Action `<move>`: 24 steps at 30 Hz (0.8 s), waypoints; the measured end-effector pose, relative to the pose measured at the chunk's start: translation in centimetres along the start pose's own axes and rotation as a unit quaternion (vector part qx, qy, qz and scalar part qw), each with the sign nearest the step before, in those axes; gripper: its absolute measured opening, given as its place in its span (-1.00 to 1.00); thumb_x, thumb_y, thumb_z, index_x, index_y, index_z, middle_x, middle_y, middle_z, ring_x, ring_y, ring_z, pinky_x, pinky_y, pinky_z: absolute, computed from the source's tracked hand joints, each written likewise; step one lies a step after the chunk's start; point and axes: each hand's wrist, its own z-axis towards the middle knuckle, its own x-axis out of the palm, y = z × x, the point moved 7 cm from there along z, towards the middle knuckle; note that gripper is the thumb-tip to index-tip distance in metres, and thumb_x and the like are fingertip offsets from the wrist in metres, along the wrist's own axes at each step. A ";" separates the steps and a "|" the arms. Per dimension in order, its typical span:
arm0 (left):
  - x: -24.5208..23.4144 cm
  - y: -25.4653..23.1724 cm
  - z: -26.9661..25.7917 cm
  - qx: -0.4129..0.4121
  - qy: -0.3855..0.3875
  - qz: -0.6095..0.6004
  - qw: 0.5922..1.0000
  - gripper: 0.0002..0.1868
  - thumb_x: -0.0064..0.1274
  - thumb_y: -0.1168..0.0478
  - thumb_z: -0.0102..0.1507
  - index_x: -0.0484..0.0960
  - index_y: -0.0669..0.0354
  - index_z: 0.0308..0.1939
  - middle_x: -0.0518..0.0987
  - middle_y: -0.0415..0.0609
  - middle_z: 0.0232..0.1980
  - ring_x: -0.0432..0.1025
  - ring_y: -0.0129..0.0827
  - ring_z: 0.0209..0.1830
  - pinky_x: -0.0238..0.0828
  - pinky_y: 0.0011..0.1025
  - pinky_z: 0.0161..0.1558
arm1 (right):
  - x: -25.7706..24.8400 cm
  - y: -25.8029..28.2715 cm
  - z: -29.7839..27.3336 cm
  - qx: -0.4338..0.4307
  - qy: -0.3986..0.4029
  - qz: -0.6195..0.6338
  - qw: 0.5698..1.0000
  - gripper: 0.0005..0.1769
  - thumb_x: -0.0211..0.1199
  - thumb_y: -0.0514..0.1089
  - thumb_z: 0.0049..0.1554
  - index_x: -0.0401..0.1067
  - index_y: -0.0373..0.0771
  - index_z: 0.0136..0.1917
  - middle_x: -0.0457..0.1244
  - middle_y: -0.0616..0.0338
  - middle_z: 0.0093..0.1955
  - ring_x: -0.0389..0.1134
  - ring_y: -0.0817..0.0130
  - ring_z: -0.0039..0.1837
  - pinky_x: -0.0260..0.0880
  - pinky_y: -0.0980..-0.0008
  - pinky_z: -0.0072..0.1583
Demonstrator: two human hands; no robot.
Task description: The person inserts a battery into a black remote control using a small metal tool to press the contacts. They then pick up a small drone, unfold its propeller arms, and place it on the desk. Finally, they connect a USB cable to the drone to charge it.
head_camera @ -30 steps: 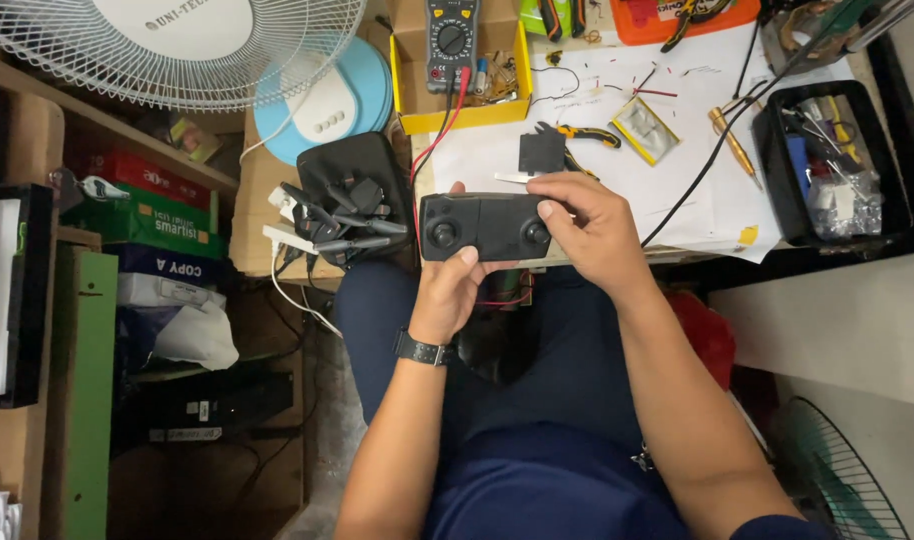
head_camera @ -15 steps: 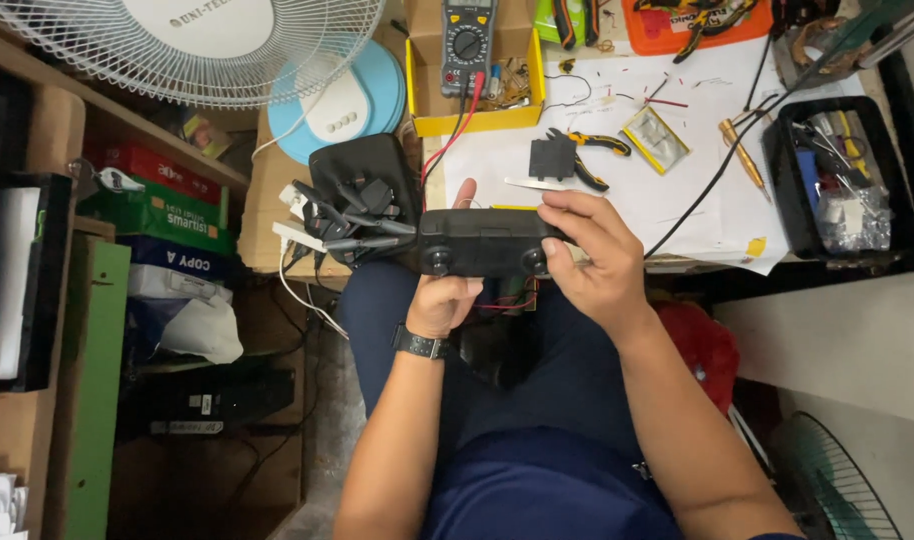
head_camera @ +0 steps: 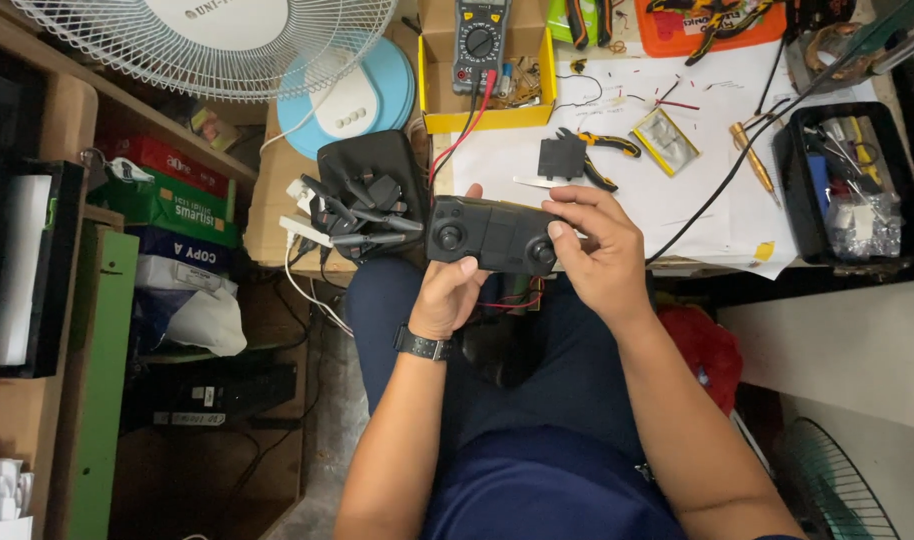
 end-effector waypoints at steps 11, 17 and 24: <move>-1.1 0.7 -0.8 -0.011 -0.012 0.009 1.000 0.09 0.16 0.15 0.46 -0.13 0.13 0.96 0.50 0.28 0.65 0.50 0.11 0.58 0.49 0.28 0.59 | 0.5 -1.3 -0.4 0.027 0.004 0.030 0.999 -0.71 0.36 -0.38 0.40 0.69 -0.40 0.36 0.39 -0.23 0.38 0.59 0.00 0.29 0.73 0.16 0.10; -1.0 0.6 -1.1 -0.015 -0.025 -0.004 1.000 0.08 0.16 0.17 0.44 -0.09 0.12 0.96 0.53 0.30 0.64 0.53 0.12 0.56 0.56 0.26 0.54 | 0.7 -1.8 -0.6 0.027 0.012 0.037 0.999 -0.72 0.36 -0.37 0.42 0.68 -0.41 0.37 0.39 -0.22 0.38 0.58 -0.07 0.32 0.73 0.13 0.11; -1.3 1.0 -0.9 -0.008 -0.038 0.021 0.999 -0.02 0.16 0.18 0.46 0.06 0.15 0.92 0.63 0.37 0.53 0.63 0.20 0.44 0.72 0.30 0.33 | 0.0 -2.7 -0.4 0.025 0.012 -0.013 1.000 -0.73 0.39 -0.36 0.41 0.72 -0.36 0.35 0.42 -0.18 0.36 0.57 -0.01 0.36 0.67 0.08 0.22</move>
